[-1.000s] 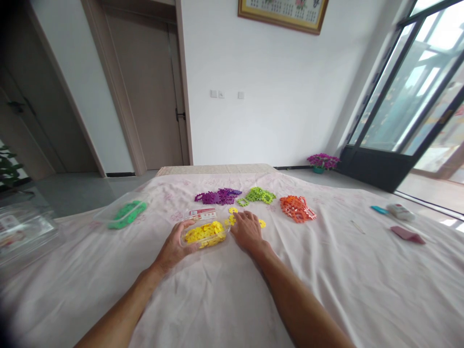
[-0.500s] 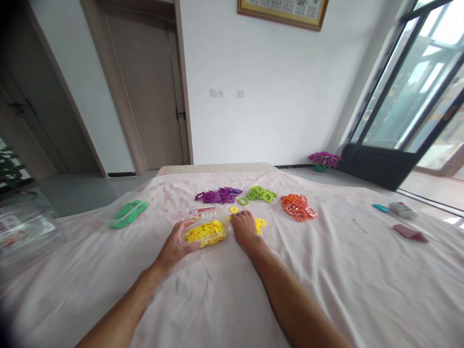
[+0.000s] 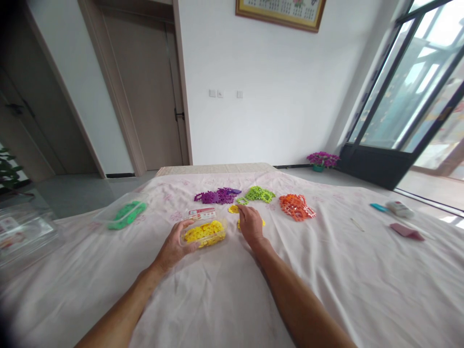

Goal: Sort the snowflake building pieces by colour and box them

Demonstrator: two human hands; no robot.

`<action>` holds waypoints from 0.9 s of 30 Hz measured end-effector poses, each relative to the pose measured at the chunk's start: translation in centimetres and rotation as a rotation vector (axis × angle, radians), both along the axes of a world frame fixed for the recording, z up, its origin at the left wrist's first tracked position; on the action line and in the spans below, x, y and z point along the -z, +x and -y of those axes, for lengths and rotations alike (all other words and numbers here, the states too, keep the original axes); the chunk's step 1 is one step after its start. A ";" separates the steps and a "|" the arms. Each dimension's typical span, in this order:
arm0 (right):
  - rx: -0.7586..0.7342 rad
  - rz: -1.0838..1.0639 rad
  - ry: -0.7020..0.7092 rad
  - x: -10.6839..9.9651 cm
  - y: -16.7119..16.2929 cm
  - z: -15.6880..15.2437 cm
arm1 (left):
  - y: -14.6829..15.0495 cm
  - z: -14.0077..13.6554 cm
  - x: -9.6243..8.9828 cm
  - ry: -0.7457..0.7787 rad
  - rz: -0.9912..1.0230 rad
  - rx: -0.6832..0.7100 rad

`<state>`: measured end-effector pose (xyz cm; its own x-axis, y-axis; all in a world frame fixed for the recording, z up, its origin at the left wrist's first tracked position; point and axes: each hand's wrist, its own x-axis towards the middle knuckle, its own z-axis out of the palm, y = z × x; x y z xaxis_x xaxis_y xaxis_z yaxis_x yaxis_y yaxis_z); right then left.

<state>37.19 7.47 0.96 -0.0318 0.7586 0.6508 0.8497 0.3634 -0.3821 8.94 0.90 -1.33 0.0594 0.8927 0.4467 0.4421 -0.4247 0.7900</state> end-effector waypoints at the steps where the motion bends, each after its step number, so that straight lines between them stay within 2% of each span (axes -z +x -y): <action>1: -0.053 -0.044 0.053 -0.2 -0.3 0.2 | 0.0 0.0 0.0 0.002 -0.001 0.004; 5: -0.271 -0.064 0.179 -1.0 -2.3 1.6 | 0.0 0.1 0.1 0.006 -0.002 0.017; 8: -0.412 0.061 0.180 -1.5 -3.7 2.6 | 0.0 0.2 0.0 0.005 -0.001 0.014; 11: -0.460 0.130 0.155 -1.6 -3.8 2.8 | 0.0 0.3 -0.1 0.007 -0.003 0.011; 13: -0.411 0.106 0.147 -1.5 -3.0 2.4 | 0.0 0.3 -0.2 0.002 -0.005 0.014; 17: -0.200 0.047 0.111 -0.9 -0.3 0.6 | 0.1 0.3 -0.4 -0.013 -0.001 0.008; 21: -0.014 0.031 -0.021 -0.3 2.6 -1.0 | 0.2 0.3 -0.5 -0.023 0.016 0.001; 23: 0.008 0.035 -0.134 -0.3 3.8 -1.4 | 0.2 0.3 -0.5 -0.029 0.018 -0.005; 27: -0.038 0.088 -0.352 -0.7 5.3 -1.3 | 0.1 0.2 -0.3 -0.031 0.004 -0.014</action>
<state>42.52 8.76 1.63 -0.1091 0.9328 0.3435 0.8733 0.2550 -0.4151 9.02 0.70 -1.02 0.0455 0.9069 0.4189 0.4445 -0.3939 0.8045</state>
